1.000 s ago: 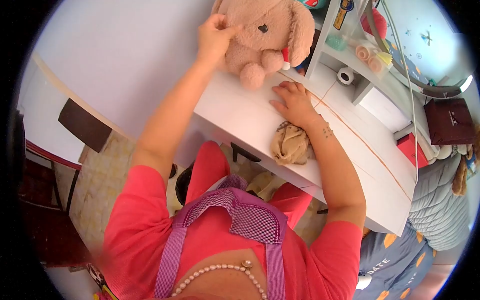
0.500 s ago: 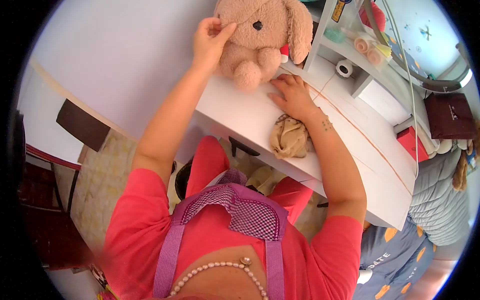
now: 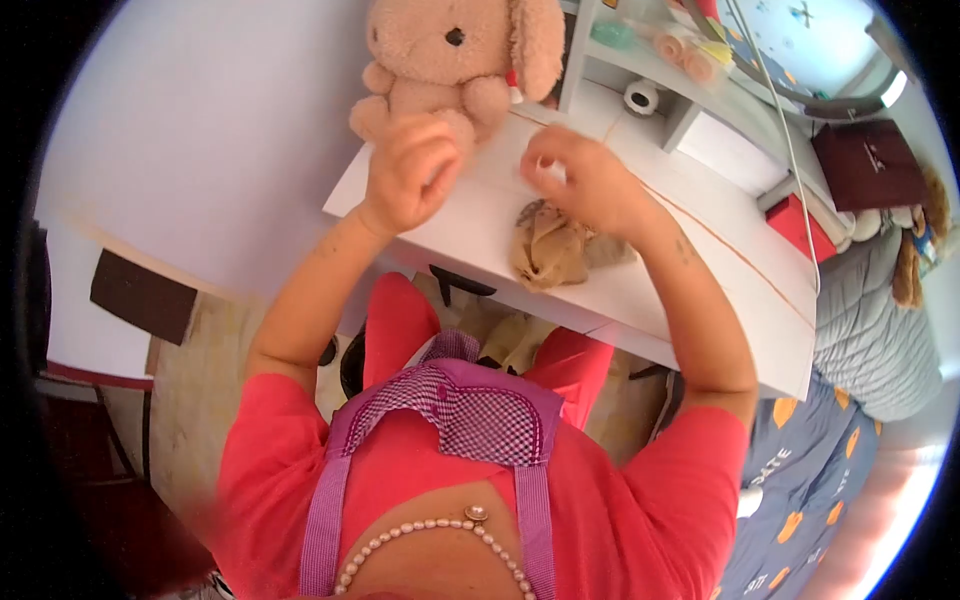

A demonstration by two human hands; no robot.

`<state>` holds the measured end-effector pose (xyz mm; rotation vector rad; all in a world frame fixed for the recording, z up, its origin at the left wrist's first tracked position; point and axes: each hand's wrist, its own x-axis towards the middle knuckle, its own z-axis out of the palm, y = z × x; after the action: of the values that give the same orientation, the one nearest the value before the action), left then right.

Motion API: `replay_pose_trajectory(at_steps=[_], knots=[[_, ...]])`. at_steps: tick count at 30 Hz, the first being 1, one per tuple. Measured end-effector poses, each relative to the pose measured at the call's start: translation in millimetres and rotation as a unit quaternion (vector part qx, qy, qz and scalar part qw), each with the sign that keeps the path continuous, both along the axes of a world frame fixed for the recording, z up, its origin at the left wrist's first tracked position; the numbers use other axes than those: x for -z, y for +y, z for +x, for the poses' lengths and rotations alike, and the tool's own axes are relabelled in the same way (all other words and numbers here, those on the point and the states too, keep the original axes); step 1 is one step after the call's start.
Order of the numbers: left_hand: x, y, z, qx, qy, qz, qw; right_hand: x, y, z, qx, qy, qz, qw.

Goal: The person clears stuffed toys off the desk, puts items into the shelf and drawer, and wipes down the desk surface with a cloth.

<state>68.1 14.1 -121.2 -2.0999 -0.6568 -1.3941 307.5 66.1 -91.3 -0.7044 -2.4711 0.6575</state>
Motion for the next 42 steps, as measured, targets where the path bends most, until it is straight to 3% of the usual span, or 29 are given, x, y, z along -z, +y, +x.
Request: replay_pose_trajectory(at_steps=[1, 3, 6, 7, 11, 13, 19, 24, 27, 30, 36, 39, 42], knots=[[4.6, -2.1, 8.6, 0.025, 0.013, -0.029, 0.999, -8.1, -17.7, 8.3, -0.042, -0.099, 0.009, 0.994], [12.6, -0.9, 26.7, 0.073, 0.035, -0.079, 0.994, -4.8, -44.4, 30.8, -0.132, -0.179, 0.087, 0.971], [19.6, 8.3, 59.5, 0.108, 0.016, -0.21, 0.972, 29.7, -66.4, 55.3, -0.08, -0.109, 0.072, 0.988], [18.0, 14.3, 67.1, 0.121, 0.016, -0.26, 0.958, 26.8, -65.4, 64.9, -0.064, -0.173, 0.086, 0.979], [27.4, 46.6, 93.8, 0.102, -0.008, -0.37, 0.923, 53.1, -29.2, 91.1, 0.109, -0.234, 0.19, 0.947], [33.4, 59.3, 100.7, 0.098, -0.027, -0.361, 0.927, 62.2, -5.1, 93.4, 0.186, -0.25, 0.246, 0.918], [52.5, 72.4, 81.7, 0.081, -0.021, -0.401, 0.912, 75.7, 78.2, 47.8, 0.2, -0.217, 0.268, 0.917], [55.4, 73.5, 81.7, 0.081, 0.004, -0.39, 0.917, 86.5, 123.3, 3.7, 0.312, -0.199, 0.274, 0.888], [55.0, 72.3, 77.9, 0.067, 0.003, -0.405, 0.912, 88.7, 112.7, 5.7, 0.329, -0.173, 0.265, 0.89], [54.1, 70.8, 77.4, 0.07, -0.006, -0.416, 0.907, 92.6, 81.8, 21.6, 0.253, -0.122, 0.322, 0.904], [48.2, 61.2, 80.0, 0.093, 0.003, -0.44, 0.893, 62.3, -31.5, 66.1, 0.082, -0.131, 0.202, 0.967], [50.0, 55.7, 86.0, 0.141, 0.001, -0.404, 0.904, 50.5, -77.3, 108.6, 0.079, -0.148, 0.121, 0.978], [48.1, 53.2, 89.4, 0.142, 0.018, -0.41, 0.901, 54.4, -101.3, 166.6, 0.226, -0.251, 0.109, 0.935]])
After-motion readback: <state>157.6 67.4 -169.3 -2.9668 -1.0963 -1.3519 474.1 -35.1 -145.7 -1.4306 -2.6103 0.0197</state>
